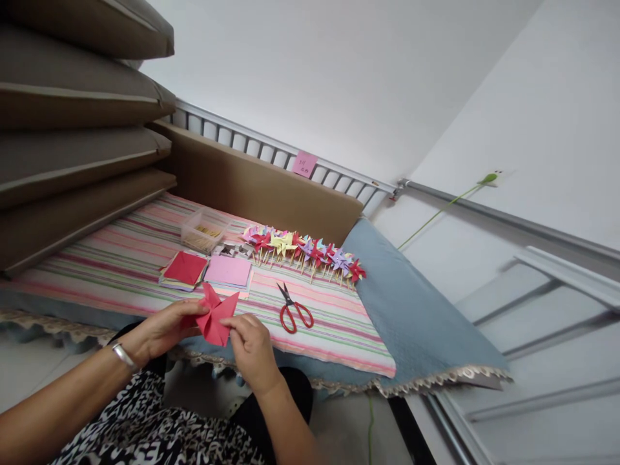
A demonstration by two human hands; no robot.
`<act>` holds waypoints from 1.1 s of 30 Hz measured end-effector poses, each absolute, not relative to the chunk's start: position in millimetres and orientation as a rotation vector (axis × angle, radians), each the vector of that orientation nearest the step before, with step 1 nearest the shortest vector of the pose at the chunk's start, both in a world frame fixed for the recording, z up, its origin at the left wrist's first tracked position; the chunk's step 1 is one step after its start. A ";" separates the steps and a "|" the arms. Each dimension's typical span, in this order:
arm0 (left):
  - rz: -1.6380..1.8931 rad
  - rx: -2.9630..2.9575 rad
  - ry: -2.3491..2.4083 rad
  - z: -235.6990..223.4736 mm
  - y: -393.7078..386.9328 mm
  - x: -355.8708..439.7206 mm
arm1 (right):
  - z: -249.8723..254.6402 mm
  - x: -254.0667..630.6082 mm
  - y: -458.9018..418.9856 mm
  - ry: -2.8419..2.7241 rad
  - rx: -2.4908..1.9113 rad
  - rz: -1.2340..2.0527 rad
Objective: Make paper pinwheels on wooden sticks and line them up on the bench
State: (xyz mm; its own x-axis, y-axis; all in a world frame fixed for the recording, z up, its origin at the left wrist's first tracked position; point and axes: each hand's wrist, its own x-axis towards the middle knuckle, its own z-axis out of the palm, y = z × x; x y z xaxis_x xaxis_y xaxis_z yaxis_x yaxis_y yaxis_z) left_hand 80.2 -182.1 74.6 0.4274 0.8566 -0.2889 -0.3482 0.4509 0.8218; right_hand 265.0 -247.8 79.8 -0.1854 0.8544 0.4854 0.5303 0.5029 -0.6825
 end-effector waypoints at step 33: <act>0.928 1.139 0.824 86.1 -191.8 86.7 | 90.5 237.9 -224.7 -1.436 -1.589 0.795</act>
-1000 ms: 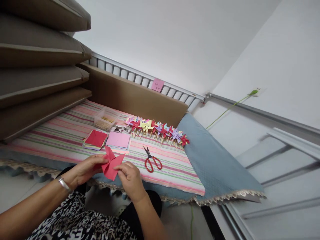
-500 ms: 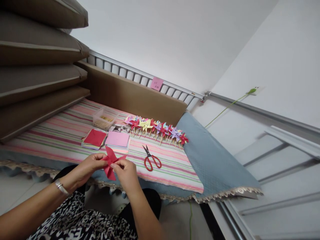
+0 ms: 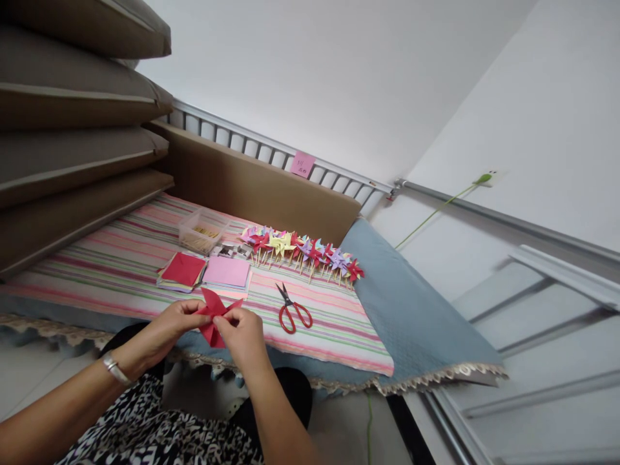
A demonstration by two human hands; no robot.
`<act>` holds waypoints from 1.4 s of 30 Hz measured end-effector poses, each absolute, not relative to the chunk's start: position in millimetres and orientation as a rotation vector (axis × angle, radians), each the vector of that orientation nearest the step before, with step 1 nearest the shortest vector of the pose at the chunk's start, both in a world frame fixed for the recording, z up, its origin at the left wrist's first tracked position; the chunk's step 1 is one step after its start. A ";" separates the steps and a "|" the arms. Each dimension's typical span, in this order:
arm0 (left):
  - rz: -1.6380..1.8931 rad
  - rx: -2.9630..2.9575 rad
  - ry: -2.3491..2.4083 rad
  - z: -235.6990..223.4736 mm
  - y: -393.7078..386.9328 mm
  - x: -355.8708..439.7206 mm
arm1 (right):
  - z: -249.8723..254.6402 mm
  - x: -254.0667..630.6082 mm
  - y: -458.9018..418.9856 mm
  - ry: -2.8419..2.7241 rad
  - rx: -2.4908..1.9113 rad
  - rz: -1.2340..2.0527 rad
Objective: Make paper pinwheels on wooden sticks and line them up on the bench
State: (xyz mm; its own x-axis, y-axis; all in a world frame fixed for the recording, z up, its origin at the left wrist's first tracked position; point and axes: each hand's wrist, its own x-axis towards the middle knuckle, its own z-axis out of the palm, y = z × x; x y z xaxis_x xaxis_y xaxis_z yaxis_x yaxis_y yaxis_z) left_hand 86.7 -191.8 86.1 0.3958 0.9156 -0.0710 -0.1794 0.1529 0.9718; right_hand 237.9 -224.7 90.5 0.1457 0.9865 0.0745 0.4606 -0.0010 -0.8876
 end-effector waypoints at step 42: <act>0.609 1.305 0.774 67.8 -155.6 91.8 | 85.9 273.6 -207.6 -1.223 -1.315 1.256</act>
